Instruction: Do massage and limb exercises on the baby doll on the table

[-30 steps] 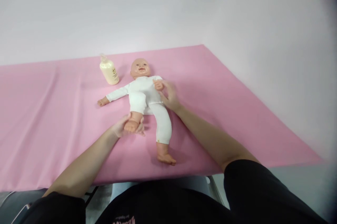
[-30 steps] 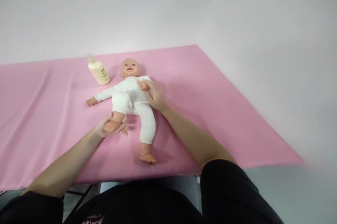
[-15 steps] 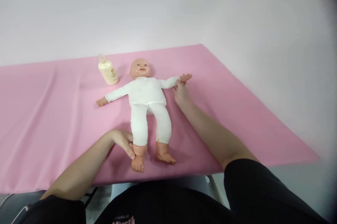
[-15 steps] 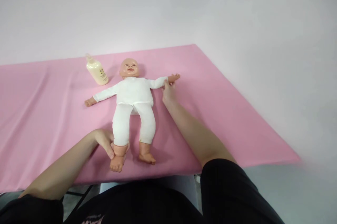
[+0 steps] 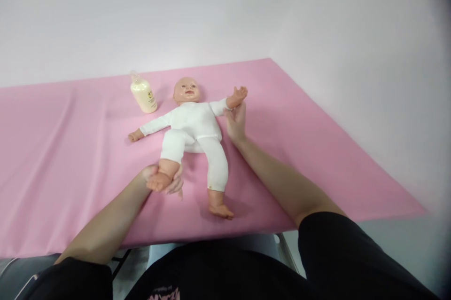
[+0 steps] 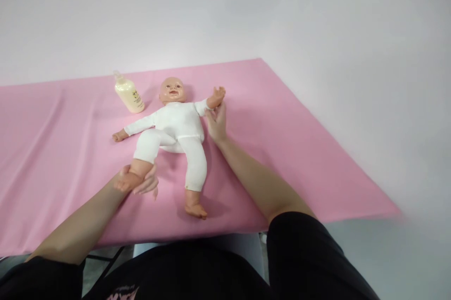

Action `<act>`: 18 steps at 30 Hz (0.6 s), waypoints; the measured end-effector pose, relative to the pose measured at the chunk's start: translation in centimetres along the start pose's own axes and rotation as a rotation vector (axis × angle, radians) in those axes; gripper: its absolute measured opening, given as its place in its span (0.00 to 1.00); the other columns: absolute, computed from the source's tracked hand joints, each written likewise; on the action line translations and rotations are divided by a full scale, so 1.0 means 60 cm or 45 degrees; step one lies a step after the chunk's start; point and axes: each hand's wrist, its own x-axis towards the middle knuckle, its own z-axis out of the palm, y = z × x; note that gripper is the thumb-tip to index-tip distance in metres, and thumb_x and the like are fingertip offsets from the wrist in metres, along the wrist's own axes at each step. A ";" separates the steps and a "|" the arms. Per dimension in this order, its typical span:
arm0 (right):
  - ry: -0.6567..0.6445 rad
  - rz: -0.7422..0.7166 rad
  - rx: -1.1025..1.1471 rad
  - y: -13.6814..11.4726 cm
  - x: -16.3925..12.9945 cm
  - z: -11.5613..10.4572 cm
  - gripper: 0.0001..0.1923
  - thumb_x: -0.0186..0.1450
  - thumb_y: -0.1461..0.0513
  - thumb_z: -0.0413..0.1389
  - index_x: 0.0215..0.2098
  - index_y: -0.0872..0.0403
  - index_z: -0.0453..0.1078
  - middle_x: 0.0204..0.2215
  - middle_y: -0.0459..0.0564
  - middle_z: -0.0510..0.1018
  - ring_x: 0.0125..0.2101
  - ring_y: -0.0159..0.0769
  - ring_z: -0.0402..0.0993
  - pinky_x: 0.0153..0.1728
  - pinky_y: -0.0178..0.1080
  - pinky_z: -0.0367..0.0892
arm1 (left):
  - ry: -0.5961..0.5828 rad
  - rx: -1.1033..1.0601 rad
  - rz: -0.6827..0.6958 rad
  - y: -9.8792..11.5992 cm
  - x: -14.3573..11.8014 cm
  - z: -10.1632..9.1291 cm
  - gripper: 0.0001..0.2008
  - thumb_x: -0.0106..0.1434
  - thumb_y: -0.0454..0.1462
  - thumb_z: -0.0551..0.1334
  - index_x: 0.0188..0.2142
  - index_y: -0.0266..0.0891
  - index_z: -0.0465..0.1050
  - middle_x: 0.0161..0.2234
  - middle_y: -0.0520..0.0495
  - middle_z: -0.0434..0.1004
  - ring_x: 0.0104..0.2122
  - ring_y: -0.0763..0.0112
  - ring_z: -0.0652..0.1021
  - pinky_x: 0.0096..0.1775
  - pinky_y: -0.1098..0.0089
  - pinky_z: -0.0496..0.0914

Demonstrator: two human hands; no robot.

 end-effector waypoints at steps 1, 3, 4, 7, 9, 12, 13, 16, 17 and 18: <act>-0.060 -0.012 -0.010 -0.007 -0.006 0.004 0.40 0.65 0.42 0.59 0.68 0.47 0.54 0.70 0.58 0.60 0.71 0.47 0.57 0.68 0.54 0.62 | 0.033 -0.053 0.019 0.002 0.003 0.002 0.25 0.60 0.59 0.65 0.37 0.40 0.73 0.24 0.50 0.68 0.31 0.61 0.76 0.43 0.56 0.78; -0.192 -0.045 -0.052 -0.017 -0.018 0.009 0.36 0.66 0.43 0.58 0.66 0.47 0.58 0.67 0.56 0.66 0.68 0.47 0.63 0.69 0.54 0.61 | 0.086 -0.131 0.054 0.005 0.008 0.005 0.24 0.63 0.59 0.62 0.38 0.39 0.72 0.23 0.52 0.65 0.29 0.64 0.74 0.43 0.56 0.78; -0.251 -0.068 -0.087 -0.022 -0.023 0.009 0.33 0.67 0.44 0.58 0.65 0.47 0.60 0.65 0.56 0.69 0.66 0.47 0.66 0.69 0.55 0.61 | 0.110 -0.165 0.073 0.006 0.009 0.005 0.24 0.64 0.59 0.61 0.37 0.39 0.72 0.23 0.53 0.64 0.28 0.65 0.73 0.42 0.56 0.78; -0.392 -0.150 -0.204 -0.034 -0.031 0.007 0.28 0.68 0.44 0.57 0.62 0.46 0.67 0.61 0.53 0.74 0.64 0.47 0.69 0.69 0.56 0.61 | 0.168 -0.233 0.137 0.008 0.012 0.003 0.24 0.67 0.57 0.58 0.34 0.38 0.70 0.20 0.55 0.59 0.24 0.68 0.69 0.38 0.58 0.78; -0.488 -0.209 -0.254 -0.040 -0.031 0.006 0.26 0.69 0.45 0.56 0.60 0.45 0.70 0.60 0.51 0.76 0.64 0.47 0.70 0.69 0.55 0.61 | 0.211 -0.265 0.175 0.008 0.015 0.001 0.24 0.69 0.56 0.56 0.33 0.37 0.70 0.20 0.56 0.57 0.22 0.70 0.67 0.35 0.60 0.78; -0.613 -0.310 -0.315 -0.043 -0.026 0.008 0.22 0.70 0.47 0.54 0.57 0.45 0.73 0.58 0.50 0.78 0.64 0.46 0.70 0.69 0.56 0.62 | 0.289 -0.322 0.193 0.006 0.023 -0.001 0.24 0.71 0.54 0.53 0.32 0.36 0.71 0.19 0.55 0.57 0.22 0.70 0.67 0.34 0.61 0.77; -0.644 -0.344 -0.338 -0.043 -0.025 0.010 0.21 0.71 0.48 0.53 0.56 0.45 0.74 0.57 0.49 0.79 0.64 0.46 0.69 0.69 0.56 0.62 | 0.310 -0.336 0.189 0.005 0.026 -0.001 0.24 0.71 0.54 0.53 0.32 0.36 0.71 0.20 0.55 0.58 0.22 0.69 0.67 0.33 0.61 0.77; -0.719 -0.428 -0.412 -0.041 -0.024 0.012 0.19 0.72 0.52 0.50 0.56 0.43 0.75 0.56 0.46 0.79 0.65 0.44 0.68 0.69 0.58 0.62 | 0.355 -0.338 0.172 0.001 0.032 0.001 0.24 0.71 0.53 0.53 0.33 0.35 0.72 0.20 0.54 0.61 0.22 0.69 0.68 0.33 0.62 0.76; -0.738 -0.442 -0.436 -0.040 -0.023 0.012 0.19 0.73 0.53 0.49 0.56 0.43 0.75 0.56 0.45 0.79 0.65 0.44 0.68 0.69 0.58 0.62 | 0.360 -0.328 0.169 0.000 0.034 0.002 0.23 0.71 0.52 0.54 0.33 0.34 0.72 0.20 0.53 0.62 0.22 0.69 0.68 0.33 0.62 0.76; -0.752 -0.450 -0.456 -0.040 -0.023 0.012 0.19 0.73 0.54 0.49 0.56 0.43 0.75 0.57 0.45 0.79 0.65 0.44 0.68 0.69 0.59 0.62 | 0.360 -0.314 0.169 -0.002 0.035 0.002 0.23 0.71 0.52 0.54 0.34 0.34 0.73 0.20 0.53 0.62 0.23 0.69 0.68 0.33 0.62 0.76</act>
